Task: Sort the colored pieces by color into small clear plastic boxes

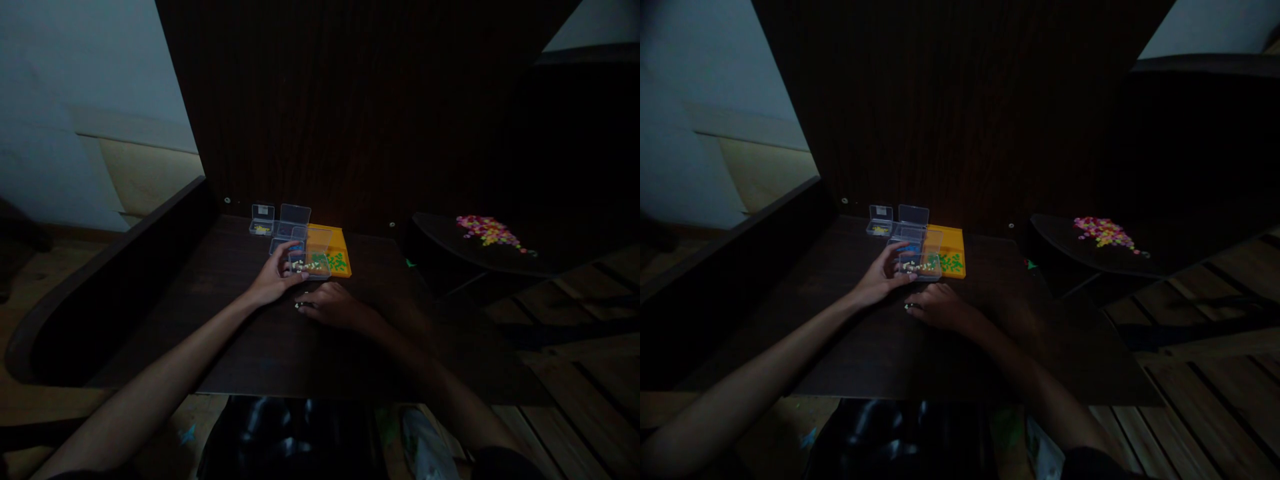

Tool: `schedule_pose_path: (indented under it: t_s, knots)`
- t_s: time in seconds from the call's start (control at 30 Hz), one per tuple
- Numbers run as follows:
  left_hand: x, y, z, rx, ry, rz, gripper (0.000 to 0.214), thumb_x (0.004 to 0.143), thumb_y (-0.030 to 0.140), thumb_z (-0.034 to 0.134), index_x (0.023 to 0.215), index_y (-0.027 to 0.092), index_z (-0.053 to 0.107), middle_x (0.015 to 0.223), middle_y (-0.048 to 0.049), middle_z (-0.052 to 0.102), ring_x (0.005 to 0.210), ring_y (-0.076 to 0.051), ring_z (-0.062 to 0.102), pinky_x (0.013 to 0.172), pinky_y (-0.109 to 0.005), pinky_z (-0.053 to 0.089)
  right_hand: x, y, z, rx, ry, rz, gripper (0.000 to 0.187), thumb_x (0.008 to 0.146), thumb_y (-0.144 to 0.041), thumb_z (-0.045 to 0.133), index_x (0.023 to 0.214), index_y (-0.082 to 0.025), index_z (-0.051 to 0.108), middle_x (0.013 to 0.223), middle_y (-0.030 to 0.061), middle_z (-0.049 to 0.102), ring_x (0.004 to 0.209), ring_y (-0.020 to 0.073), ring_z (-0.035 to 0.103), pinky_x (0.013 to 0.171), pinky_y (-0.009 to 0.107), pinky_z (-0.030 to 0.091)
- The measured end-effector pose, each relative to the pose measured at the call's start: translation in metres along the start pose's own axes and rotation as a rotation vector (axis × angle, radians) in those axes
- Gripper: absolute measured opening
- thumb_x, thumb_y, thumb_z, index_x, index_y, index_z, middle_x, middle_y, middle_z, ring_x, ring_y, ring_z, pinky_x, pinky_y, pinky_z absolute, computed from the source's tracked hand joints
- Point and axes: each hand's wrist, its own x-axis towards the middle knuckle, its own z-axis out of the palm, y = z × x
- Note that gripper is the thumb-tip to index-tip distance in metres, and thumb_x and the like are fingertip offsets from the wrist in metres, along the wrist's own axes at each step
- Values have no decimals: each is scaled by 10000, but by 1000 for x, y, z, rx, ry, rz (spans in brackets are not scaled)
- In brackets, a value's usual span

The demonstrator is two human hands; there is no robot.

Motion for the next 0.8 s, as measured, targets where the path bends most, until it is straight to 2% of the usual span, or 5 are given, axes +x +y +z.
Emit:
schedule_pose_path:
  t_s: [0.13,0.33,0.57,0.8]
  knots:
    - [-1,0,0,-9,-25,1,739,647,221,822,1284,255,449,1322,-108,510,1038,-214,622,927,-426,528,2,1,11,-32,19,9,263,940,-356,538,1096,-243,716,935,94,699,885,210,624,758,298,384]
    - [-1,0,1,-17,-29,1,747,640,216,824,1283,255,447,1318,-105,512,1044,-216,621,923,-418,529,2,-1,12,-22,17,-15,217,934,-330,548,1016,-222,717,873,68,711,807,181,627,716,272,371]
    - [-1,3,2,-33,-34,-7,738,649,211,815,1280,247,435,1322,-105,509,1016,-198,623,911,-405,533,1,-1,18,-21,76,-28,288,919,-364,566,1157,-244,675,945,76,716,862,197,630,747,289,384]
    - [-1,0,1,-22,-41,6,731,656,219,815,1286,258,445,1327,-107,510,1041,-217,624,918,-429,535,2,-4,18,5,56,-58,192,926,-316,564,1016,-210,696,878,66,706,809,192,619,698,280,356]
